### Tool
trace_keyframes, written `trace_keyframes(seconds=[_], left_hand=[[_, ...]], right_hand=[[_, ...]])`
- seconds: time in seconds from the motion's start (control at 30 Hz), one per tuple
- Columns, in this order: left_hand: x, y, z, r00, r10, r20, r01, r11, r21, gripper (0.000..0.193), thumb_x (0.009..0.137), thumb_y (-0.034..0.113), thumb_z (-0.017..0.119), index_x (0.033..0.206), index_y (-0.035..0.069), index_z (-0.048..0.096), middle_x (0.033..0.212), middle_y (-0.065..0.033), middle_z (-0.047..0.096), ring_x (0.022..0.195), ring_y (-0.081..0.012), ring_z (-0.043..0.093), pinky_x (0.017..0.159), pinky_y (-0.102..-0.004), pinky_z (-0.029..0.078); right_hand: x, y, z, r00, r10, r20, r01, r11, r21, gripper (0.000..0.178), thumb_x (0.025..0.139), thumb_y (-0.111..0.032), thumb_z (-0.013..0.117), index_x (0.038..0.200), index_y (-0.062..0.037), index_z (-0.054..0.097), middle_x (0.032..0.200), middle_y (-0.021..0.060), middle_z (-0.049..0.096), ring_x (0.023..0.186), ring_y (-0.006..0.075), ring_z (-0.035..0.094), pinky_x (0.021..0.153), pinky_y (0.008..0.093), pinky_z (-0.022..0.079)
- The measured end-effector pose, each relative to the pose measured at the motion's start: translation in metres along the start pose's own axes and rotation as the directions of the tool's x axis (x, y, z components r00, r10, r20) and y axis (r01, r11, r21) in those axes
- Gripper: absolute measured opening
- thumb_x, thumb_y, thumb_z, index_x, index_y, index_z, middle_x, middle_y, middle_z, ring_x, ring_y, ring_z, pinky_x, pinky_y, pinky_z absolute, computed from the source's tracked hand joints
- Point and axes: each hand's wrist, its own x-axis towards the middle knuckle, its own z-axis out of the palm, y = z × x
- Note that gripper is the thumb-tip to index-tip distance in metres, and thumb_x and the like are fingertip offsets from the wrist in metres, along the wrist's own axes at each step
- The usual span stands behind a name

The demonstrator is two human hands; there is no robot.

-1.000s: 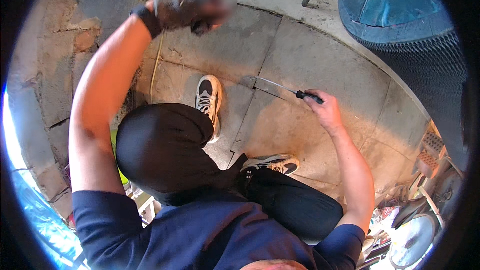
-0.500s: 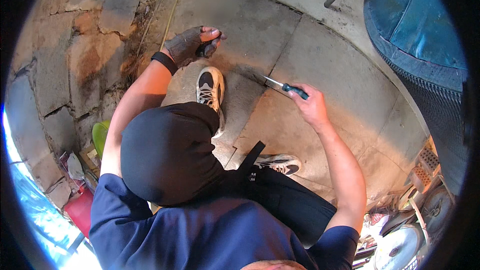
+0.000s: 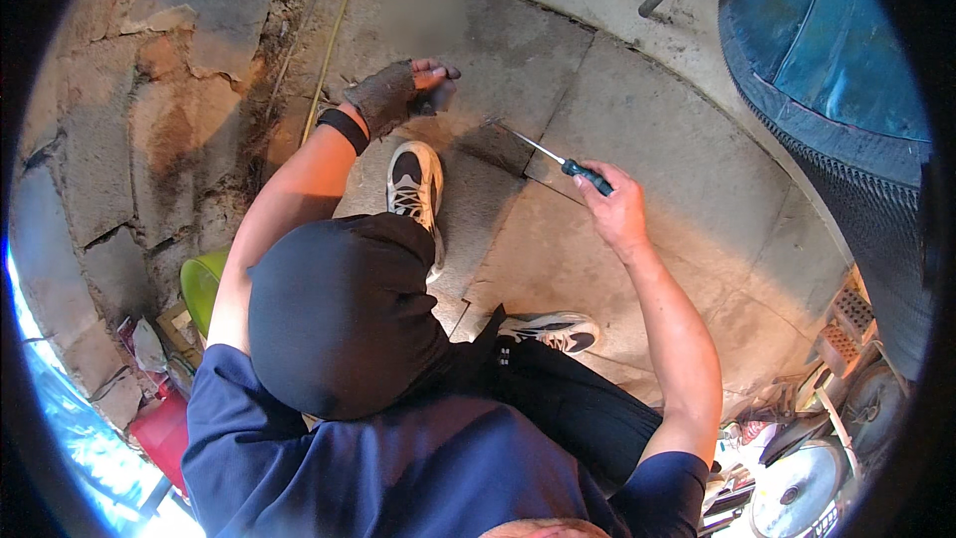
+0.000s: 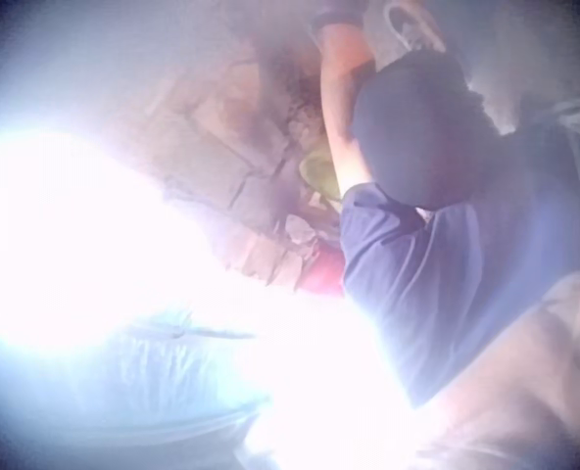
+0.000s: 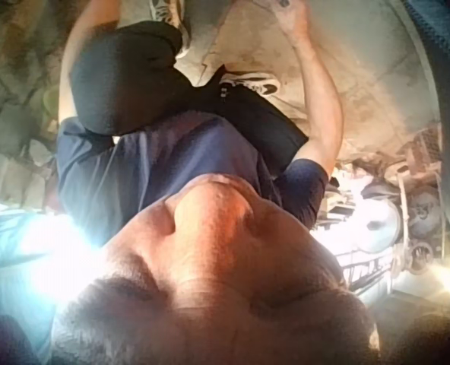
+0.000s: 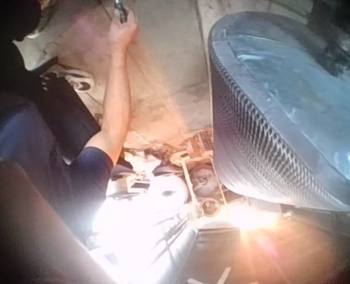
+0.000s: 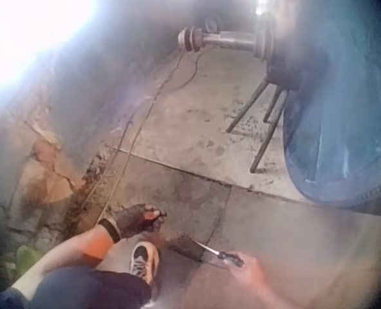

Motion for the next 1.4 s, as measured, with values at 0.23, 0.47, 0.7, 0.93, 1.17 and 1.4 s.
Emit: trace_keyframes(seconds=[0.23, 0.47, 0.7, 0.93, 1.17, 1.4], left_hand=[[0.008, -0.007, 0.014, 0.995, -0.097, 0.015, 0.095, 0.994, 0.061, 0.027, 0.098, 0.024, 0.064, 0.113, 0.002, 0.064, 0.098, -0.0058, 0.069, 0.087, -0.0165, 0.065, 0.079, -0.03, 0.054], [0.032, -0.032, 0.014, 0.995, -0.092, 0.041, 0.069, 0.919, 0.389, 0.031, 0.1, 0.031, 0.062, 0.107, 0.002, 0.067, 0.097, -0.0037, 0.069, 0.088, -0.0143, 0.063, 0.081, -0.031, 0.051], [0.033, -0.049, 0.056, 0.947, -0.208, 0.244, 0.044, 0.838, 0.544, 0.05, 0.098, 0.049, 0.059, 0.111, 0.001, 0.069, 0.102, -0.004, 0.07, 0.093, -0.0141, 0.062, 0.088, -0.0303, 0.049], [0.026, -0.063, 0.083, 0.704, -0.496, 0.508, 0.238, 0.839, 0.489, 0.041, 0.094, 0.047, 0.067, 0.096, 0.006, 0.069, 0.086, 0.0011, 0.065, 0.08, -0.01, 0.059, 0.071, -0.0292, 0.05], [0.028, -0.034, 0.058, 0.836, -0.385, 0.392, 0.165, 0.857, 0.488, 0.034, 0.098, 0.04, 0.064, 0.089, 0.008, 0.066, 0.078, -0.0003, 0.064, 0.073, -0.0125, 0.06, 0.066, -0.0302, 0.049], [0.024, -0.027, 0.021, 0.974, -0.173, 0.145, 0.188, 0.977, -0.098, 0.026, 0.097, 0.033, 0.065, 0.097, 0.007, 0.066, 0.081, -0.0008, 0.066, 0.074, -0.0141, 0.063, 0.067, -0.0299, 0.052]], right_hand=[[-0.022, -0.002, -0.026, 0.988, 0.007, 0.157, 0.0, 0.999, -0.039, 0.024, 0.083, -0.015, 0.075, 0.103, -0.0027, 0.071, 0.092, 0.0158, 0.069, 0.085, 0.0297, 0.067, 0.076, 0.037, 0.052], [-0.034, -0.005, -0.029, 0.989, 0.01, 0.146, -0.001, 0.998, -0.062, 0.023, 0.083, -0.013, 0.075, 0.104, -0.0033, 0.072, 0.091, 0.014, 0.069, 0.084, 0.0274, 0.067, 0.076, 0.0354, 0.052], [-0.046, -0.027, -0.069, 0.964, 0.102, 0.244, -0.136, 0.983, 0.126, 0.024, 0.085, -0.011, 0.075, 0.107, -0.0027, 0.072, 0.09, 0.0083, 0.068, 0.081, 0.0167, 0.062, 0.074, 0.0298, 0.05], [-0.059, -0.026, -0.095, 0.979, 0.059, 0.194, -0.087, 0.986, 0.14, 0.026, 0.088, -0.013, 0.074, 0.111, -0.0017, 0.071, 0.091, 0.0051, 0.069, 0.079, 0.0123, 0.061, 0.074, 0.0268, 0.049], [-0.067, 0.0, -0.087, 0.969, 0.218, 0.117, -0.241, 0.936, 0.256, 0.027, 0.089, -0.015, 0.073, 0.112, -0.0019, 0.07, 0.081, 0.0002, 0.066, 0.076, 0.011, 0.059, 0.069, 0.0258, 0.048], [-0.053, 0.019, -0.028, 0.992, 0.057, 0.115, -0.07, 0.99, 0.119, 0.029, 0.088, -0.017, 0.074, 0.111, -0.0009, 0.07, 0.087, 0.0059, 0.069, 0.077, 0.0147, 0.061, 0.071, 0.0296, 0.048]])
